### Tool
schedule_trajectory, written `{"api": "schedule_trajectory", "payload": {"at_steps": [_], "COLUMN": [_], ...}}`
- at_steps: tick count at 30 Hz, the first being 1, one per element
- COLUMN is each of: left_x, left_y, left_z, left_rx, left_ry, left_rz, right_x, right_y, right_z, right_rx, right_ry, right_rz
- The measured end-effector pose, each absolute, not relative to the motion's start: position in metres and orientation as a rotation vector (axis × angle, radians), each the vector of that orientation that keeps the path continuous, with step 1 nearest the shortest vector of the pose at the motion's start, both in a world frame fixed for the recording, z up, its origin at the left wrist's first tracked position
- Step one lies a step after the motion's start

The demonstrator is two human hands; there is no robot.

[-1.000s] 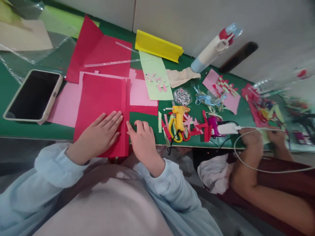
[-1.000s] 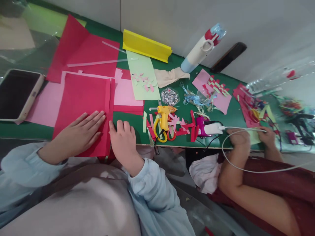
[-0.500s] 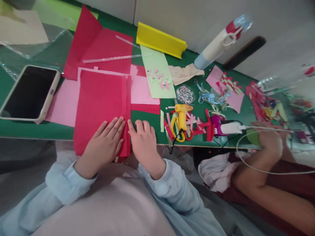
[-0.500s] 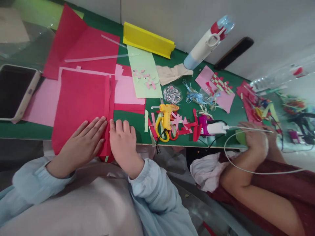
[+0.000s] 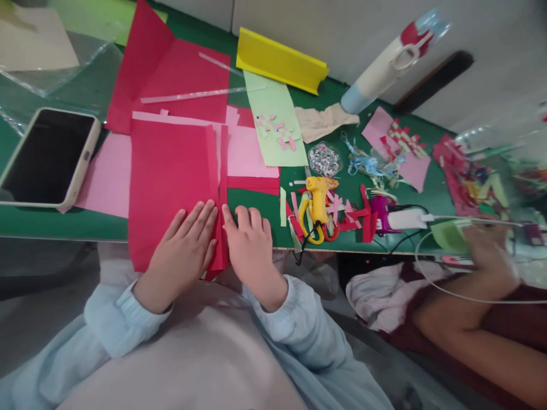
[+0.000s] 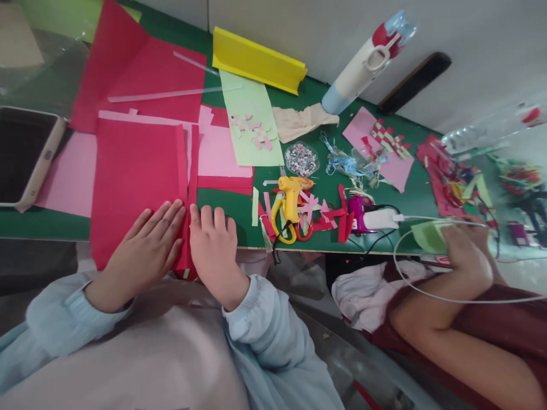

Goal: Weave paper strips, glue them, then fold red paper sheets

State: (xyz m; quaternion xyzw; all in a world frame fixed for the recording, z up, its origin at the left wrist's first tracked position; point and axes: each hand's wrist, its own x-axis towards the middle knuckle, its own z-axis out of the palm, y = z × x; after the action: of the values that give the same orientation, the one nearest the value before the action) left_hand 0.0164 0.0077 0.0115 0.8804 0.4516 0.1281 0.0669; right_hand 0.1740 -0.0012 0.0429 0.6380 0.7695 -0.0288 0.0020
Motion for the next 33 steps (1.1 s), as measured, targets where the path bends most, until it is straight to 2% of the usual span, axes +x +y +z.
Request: {"api": "schedule_trajectory", "payload": {"at_steps": [24,33], "left_x": [0.023,0.009], "left_y": [0.001,0.016], "left_z": [0.012,0.014], "left_rx": [2.670,2.774], "left_ry": [1.456,1.286], "left_rz": [0.390,0.338], "right_x": [0.173,0.193], "right_y": [-0.001,-0.003], "right_z": [0.041,0.046], "right_rx": [2.021,2.086], "right_ry": [2.417,2.466], "right_rz": [-0.076,-0.135]}}
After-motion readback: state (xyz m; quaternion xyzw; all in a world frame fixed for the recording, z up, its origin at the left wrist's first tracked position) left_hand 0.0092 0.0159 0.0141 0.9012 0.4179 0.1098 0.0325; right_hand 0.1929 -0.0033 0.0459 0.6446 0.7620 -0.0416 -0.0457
